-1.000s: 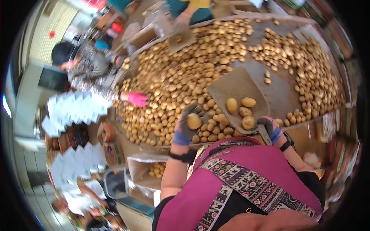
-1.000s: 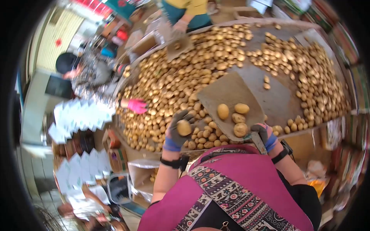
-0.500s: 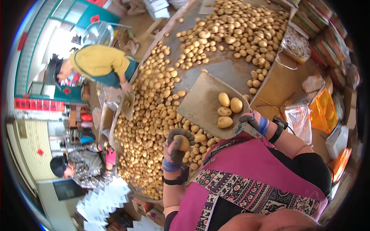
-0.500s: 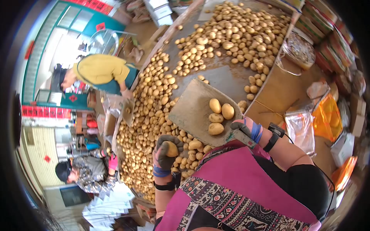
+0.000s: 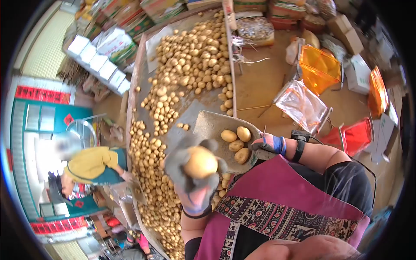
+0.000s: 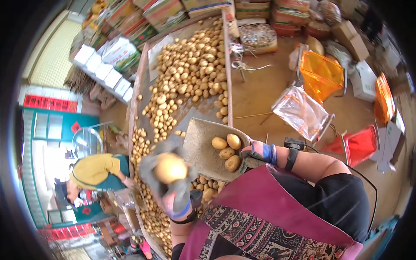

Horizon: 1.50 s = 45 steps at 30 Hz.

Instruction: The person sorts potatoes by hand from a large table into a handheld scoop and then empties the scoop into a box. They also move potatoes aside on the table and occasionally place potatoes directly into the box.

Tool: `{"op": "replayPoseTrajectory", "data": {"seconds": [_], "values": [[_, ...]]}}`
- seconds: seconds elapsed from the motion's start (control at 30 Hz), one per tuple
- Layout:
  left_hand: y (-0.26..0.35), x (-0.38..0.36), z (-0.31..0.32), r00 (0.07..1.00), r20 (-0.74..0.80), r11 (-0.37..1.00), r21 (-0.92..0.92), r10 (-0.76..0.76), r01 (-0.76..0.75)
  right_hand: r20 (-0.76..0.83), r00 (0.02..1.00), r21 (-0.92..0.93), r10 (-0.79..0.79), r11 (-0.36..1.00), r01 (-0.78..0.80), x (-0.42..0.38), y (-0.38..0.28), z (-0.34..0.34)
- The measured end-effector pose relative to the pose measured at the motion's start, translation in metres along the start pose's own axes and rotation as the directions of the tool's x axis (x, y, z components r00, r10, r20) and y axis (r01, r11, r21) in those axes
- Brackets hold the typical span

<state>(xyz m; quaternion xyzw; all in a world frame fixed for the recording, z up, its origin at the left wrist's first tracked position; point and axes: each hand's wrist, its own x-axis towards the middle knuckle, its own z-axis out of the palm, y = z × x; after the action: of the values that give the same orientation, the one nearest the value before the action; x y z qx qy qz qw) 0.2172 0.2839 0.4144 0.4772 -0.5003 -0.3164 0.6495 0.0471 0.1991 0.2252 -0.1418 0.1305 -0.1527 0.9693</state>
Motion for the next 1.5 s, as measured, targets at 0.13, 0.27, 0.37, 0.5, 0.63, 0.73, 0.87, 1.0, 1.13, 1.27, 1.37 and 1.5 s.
{"op": "replayPoseTrajectory", "data": {"seconds": [0.13,0.27,0.37,0.5,0.63,0.73,0.87,1.0,1.13,1.27,1.37,1.5], "values": [[-0.037,0.067,0.086,0.898,0.285,0.890,0.219,0.334,-0.400,-0.063,0.988,-0.078,-0.141,0.988,0.136,-0.028,-0.002,-0.005],[-0.029,0.061,0.095,0.531,0.622,0.431,0.321,0.576,-0.843,-0.126,0.981,-0.285,-0.151,0.952,0.110,-0.035,0.007,-0.045],[-0.043,0.064,0.151,0.768,0.397,0.825,0.043,0.503,-0.563,-0.071,0.903,-0.570,-0.423,0.760,0.311,-0.050,0.004,-0.036],[-0.071,0.058,0.085,0.687,0.713,0.759,0.369,0.139,-0.536,0.005,0.867,-0.380,-0.498,0.801,0.462,-0.062,-0.005,-0.002],[-0.103,0.025,0.045,0.665,0.728,0.571,0.623,-0.170,-0.535,0.075,0.882,-0.337,-0.466,0.820,0.462,-0.034,0.007,-0.023],[-0.119,-0.003,0.030,0.774,0.538,0.478,0.804,-0.333,-0.354,0.037,0.936,-0.418,-0.350,0.845,0.333,-0.019,0.010,-0.010],[-0.123,-0.021,-0.005,0.839,0.417,0.559,0.812,-0.350,-0.170,0.114,0.979,-0.451,-0.171,0.869,0.204,0.007,0.024,-0.002],[-0.102,-0.047,-0.050,0.958,0.180,0.721,0.692,-0.224,0.039,0.159,0.985,-0.403,-0.070,0.906,0.129,0.026,0.035,0.011],[-0.071,-0.078,-0.085,0.988,0.028,0.988,-0.003,0.151,-0.151,0.315,0.947,-0.854,-0.063,0.417,0.311,0.045,0.048,-0.037],[-0.039,-0.116,-0.108,0.951,-0.143,0.962,0.019,0.273,-0.273,0.622,0.783,-0.781,-0.004,0.068,0.621,0.059,0.057,-0.016],[-0.030,-0.151,-0.128,0.929,-0.209,0.951,0.119,0.305,-0.285,0.553,0.828,-0.833,0.097,0.099,0.544,0.068,0.073,-0.002],[-0.033,-0.210,-0.150,0.886,-0.427,0.980,0.013,0.183,-0.196,0.173,0.954,-0.908,0.245,0.416,0.057,0.074,0.097,0.035]]}}
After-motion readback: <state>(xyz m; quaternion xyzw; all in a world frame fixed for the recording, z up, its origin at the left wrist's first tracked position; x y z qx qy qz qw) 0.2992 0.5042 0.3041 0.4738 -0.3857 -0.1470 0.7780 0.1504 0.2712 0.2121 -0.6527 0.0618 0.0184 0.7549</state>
